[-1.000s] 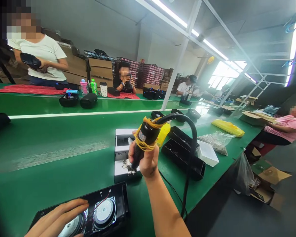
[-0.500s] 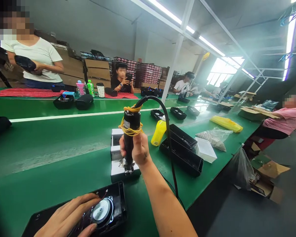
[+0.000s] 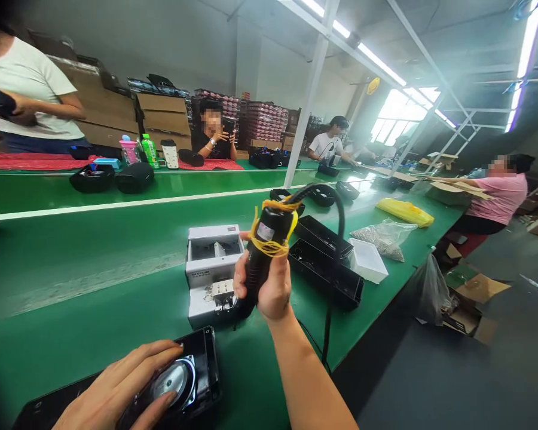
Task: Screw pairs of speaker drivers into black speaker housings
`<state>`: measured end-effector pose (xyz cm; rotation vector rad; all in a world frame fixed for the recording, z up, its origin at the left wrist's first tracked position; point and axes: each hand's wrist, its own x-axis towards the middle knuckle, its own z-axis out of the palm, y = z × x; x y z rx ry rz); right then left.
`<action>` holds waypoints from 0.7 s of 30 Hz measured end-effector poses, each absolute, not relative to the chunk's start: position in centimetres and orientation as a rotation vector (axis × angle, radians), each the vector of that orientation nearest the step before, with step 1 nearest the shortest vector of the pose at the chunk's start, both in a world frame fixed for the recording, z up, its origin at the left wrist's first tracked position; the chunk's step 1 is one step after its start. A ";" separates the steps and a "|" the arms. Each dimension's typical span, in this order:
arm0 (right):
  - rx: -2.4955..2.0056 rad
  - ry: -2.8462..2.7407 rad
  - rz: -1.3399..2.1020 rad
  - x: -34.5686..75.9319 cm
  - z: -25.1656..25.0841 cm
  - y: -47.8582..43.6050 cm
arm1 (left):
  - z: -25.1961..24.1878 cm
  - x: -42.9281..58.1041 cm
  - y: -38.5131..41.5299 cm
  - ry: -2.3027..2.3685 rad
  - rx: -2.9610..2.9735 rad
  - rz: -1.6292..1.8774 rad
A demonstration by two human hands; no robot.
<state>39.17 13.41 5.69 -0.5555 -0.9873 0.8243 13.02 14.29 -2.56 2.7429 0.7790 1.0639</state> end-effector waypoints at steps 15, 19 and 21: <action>-0.479 -0.721 0.504 40.7 8.3 8.7 | -0.3 20.5 14.3 0.628 2.717 0.703; -0.454 -0.754 0.539 40.0 8.5 7.8 | 0.0 20.3 13.7 0.540 2.718 0.743; -0.436 -0.771 0.565 39.4 8.6 7.4 | 0.2 19.9 13.4 0.516 2.699 0.763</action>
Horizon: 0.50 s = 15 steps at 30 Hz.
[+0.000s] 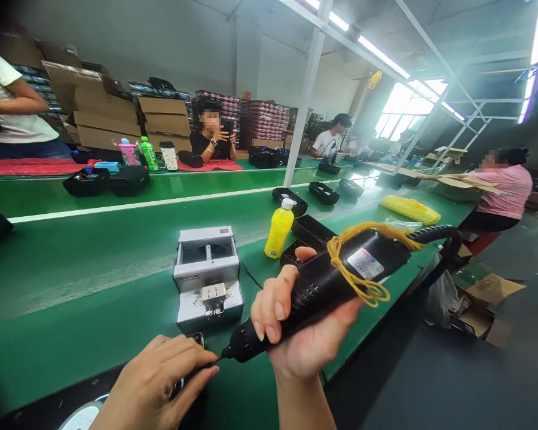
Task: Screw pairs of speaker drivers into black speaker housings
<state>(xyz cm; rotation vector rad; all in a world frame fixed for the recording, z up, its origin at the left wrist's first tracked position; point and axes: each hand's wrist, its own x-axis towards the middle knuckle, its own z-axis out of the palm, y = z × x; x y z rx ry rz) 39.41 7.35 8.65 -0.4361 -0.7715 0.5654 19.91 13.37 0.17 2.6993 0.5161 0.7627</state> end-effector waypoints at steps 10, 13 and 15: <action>-0.311 -0.810 0.743 36.7 9.0 5.8 | 1.1 16.1 11.8 0.649 2.666 0.624; -0.356 -0.819 0.761 36.2 8.8 5.8 | 1.2 13.2 12.5 0.791 2.772 0.721; -0.400 -0.836 0.763 35.8 8.3 5.9 | 0.7 11.2 12.8 0.830 2.797 0.724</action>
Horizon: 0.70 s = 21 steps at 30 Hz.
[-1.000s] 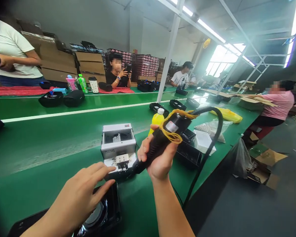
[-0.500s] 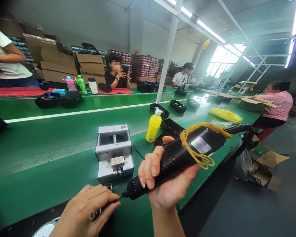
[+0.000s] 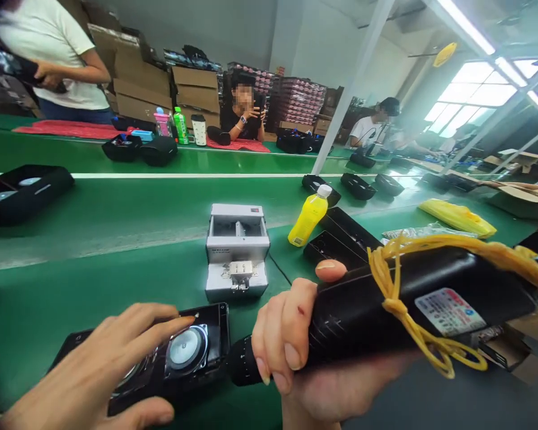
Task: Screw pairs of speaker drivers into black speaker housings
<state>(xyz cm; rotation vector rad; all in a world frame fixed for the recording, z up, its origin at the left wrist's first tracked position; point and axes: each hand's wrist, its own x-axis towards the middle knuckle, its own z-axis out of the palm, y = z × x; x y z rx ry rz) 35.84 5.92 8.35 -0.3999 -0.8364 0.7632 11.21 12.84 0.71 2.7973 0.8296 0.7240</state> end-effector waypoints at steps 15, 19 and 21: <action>-0.546 -1.007 0.955 33.3 2.3 7.4 | -1.6 9.0 11.9 0.907 2.848 0.345; -0.544 -1.018 0.957 33.5 2.2 7.5 | -1.6 9.0 12.0 0.877 2.799 0.353; -0.535 -1.028 0.941 33.5 2.2 7.6 | -1.6 9.0 12.0 0.874 2.790 0.359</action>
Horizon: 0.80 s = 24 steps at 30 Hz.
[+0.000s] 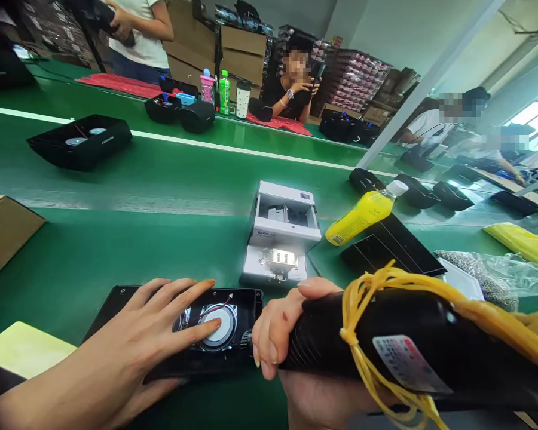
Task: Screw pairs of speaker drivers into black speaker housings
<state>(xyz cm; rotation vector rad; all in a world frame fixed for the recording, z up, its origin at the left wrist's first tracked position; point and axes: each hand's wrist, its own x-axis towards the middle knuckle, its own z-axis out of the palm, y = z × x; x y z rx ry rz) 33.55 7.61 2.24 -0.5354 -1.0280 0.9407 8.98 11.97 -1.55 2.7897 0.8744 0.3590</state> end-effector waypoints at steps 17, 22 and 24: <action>-0.516 -1.039 0.981 33.2 1.5 7.6 | -1.5 9.2 12.0 0.861 2.793 0.355; -0.490 -1.127 1.220 33.9 2.0 8.2 | -1.2 9.0 12.0 0.851 2.806 0.331; -0.444 -1.309 1.425 34.6 2.2 8.9 | -1.1 9.1 12.0 0.844 2.813 0.310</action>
